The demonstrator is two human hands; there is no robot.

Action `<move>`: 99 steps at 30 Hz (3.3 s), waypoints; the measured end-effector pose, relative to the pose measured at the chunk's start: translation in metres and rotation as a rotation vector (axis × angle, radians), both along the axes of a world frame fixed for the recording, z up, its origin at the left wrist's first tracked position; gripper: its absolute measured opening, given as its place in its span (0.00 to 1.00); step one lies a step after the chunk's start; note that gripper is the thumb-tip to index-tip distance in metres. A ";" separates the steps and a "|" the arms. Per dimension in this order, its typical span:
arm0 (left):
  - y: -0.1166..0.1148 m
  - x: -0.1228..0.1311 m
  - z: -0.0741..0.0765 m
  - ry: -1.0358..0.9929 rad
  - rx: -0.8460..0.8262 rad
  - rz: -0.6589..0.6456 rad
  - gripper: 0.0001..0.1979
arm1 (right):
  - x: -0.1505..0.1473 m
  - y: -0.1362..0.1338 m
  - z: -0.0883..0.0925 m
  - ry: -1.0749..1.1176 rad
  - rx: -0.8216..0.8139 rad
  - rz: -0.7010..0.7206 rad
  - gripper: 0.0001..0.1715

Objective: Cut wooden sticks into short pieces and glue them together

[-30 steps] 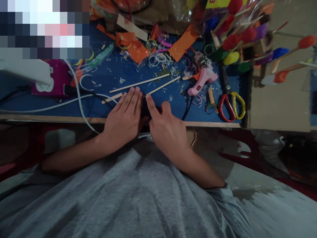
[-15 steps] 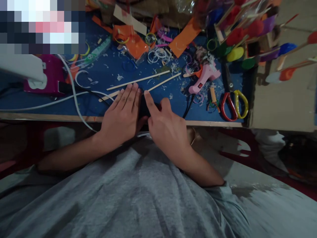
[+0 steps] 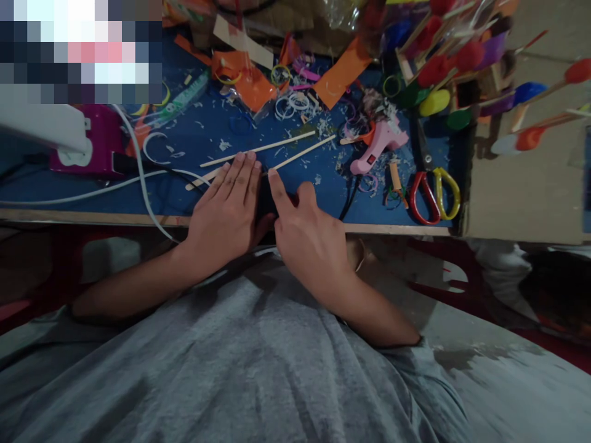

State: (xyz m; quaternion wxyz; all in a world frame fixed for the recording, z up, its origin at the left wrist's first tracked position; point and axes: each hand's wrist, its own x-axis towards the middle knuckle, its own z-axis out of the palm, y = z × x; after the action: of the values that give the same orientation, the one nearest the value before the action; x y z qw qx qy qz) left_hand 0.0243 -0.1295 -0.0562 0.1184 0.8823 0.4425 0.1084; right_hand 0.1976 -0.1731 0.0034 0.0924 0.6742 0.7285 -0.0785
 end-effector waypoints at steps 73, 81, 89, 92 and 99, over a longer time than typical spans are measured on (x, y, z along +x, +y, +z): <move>0.002 -0.001 -0.001 -0.002 -0.046 -0.008 0.44 | -0.002 0.003 0.001 -0.017 -0.052 0.022 0.44; 0.004 0.001 0.002 0.031 -0.059 -0.016 0.44 | -0.004 0.002 0.003 -0.043 -0.057 0.023 0.44; 0.004 0.001 0.004 0.019 -0.068 0.003 0.44 | -0.006 0.008 0.002 -0.006 -0.040 0.017 0.44; 0.005 0.000 0.002 0.002 -0.072 0.012 0.46 | -0.006 0.012 0.002 0.014 -0.034 0.014 0.44; 0.003 0.002 0.002 0.011 -0.052 0.022 0.46 | -0.009 0.019 0.008 -0.023 -0.104 0.008 0.45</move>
State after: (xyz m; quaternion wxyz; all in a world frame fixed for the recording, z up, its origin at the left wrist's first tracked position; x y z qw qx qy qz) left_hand 0.0260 -0.1267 -0.0538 0.1375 0.8745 0.4556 0.0933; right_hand 0.1885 -0.1537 0.0110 0.1360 0.6666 0.7250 -0.1079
